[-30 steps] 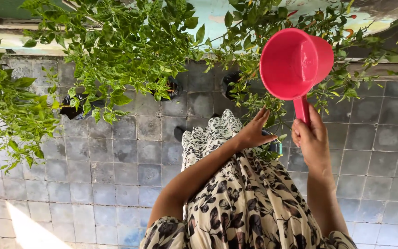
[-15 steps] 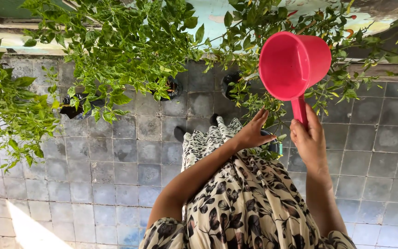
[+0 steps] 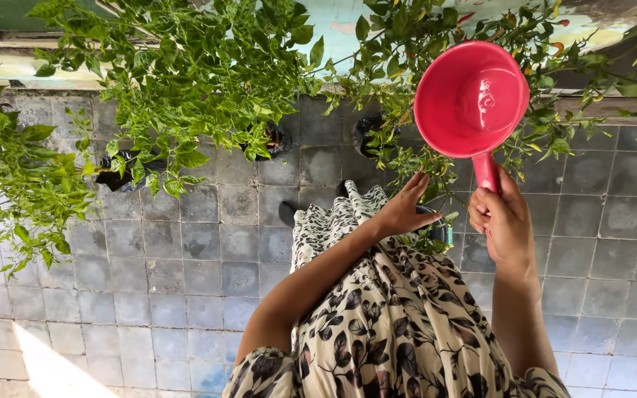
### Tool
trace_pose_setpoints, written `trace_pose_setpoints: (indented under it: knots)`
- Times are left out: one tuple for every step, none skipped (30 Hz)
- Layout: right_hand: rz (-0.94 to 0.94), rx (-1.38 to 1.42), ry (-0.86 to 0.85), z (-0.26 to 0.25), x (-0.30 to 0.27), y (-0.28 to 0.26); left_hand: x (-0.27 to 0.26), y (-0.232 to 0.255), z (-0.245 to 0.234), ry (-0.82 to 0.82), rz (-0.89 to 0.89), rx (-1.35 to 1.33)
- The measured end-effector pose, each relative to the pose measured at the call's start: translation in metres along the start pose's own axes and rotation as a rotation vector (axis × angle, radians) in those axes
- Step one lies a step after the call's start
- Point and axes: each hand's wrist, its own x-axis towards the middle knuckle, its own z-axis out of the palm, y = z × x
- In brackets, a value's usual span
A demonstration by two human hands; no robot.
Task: Picking chillies from potted plants and watering them using a dipper and a bucket.
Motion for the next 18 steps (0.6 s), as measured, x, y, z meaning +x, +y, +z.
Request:
trace_pose_setpoints:
  knots:
    - [-0.001, 0.001, 0.001, 0.001, 0.000, -0.001, -0.001, 0.003, -0.002, -0.001, 0.001, 0.002]
    - [-0.019, -0.037, 0.003, 0.002, 0.000, -0.002, -0.001, 0.007, -0.004, -0.011, -0.022, -0.006]
    - [-0.037, -0.076, 0.005, 0.003, 0.000, -0.003, -0.001, 0.010, -0.006, -0.022, -0.044, -0.014]
    - [-0.039, -0.075, 0.007, 0.002, 0.000, -0.002, -0.001, 0.010, -0.006, -0.023, -0.042, -0.012]
    - [-0.043, -0.110, 0.025, 0.001, 0.000, 0.000, -0.001, 0.010, -0.006, -0.020, -0.050, -0.033]
    - [-0.046, -0.145, 0.042, 0.000, 0.001, 0.002, -0.001, 0.009, -0.006, -0.017, -0.057, -0.054]
    - [-0.048, -0.144, 0.042, 0.000, 0.001, 0.003, 0.000, 0.005, -0.004, -0.018, -0.057, -0.052]
    - [-0.051, -0.167, 0.063, -0.001, 0.002, 0.005, 0.001, 0.000, -0.002, -0.011, -0.039, -0.029]
    - [-0.054, -0.191, 0.083, -0.001, 0.003, 0.006, 0.003, -0.004, -0.001, -0.004, -0.022, -0.007]
    - [-0.055, -0.190, 0.084, -0.003, 0.003, 0.008, 0.002, -0.001, -0.003, -0.005, -0.021, -0.006]
    - [-0.072, -0.230, 0.077, -0.004, 0.003, 0.010, 0.001, 0.001, -0.004, -0.007, -0.033, -0.015]
    - [-0.089, -0.269, 0.070, -0.005, 0.002, 0.012, 0.000, 0.004, -0.006, -0.011, -0.045, -0.024]
    - [-0.089, -0.269, 0.071, -0.003, 0.003, 0.010, 0.000, 0.004, -0.006, -0.012, -0.045, -0.024]
    - [-0.085, -0.285, 0.088, -0.001, 0.003, 0.009, -0.001, 0.004, -0.006, -0.006, -0.050, -0.025]
    - [-0.082, -0.302, 0.105, 0.001, 0.004, 0.008, -0.001, 0.003, -0.006, 0.000, -0.055, -0.026]
    - [-0.082, -0.302, 0.106, -0.002, 0.005, 0.012, -0.001, 0.001, -0.006, -0.001, -0.055, -0.026]
    - [-0.083, -0.308, 0.113, -0.004, 0.006, 0.016, -0.001, 0.000, -0.005, 0.009, -0.040, -0.031]
    - [-0.085, -0.315, 0.119, -0.007, 0.007, 0.019, 0.000, -0.002, -0.004, 0.020, -0.026, -0.037]
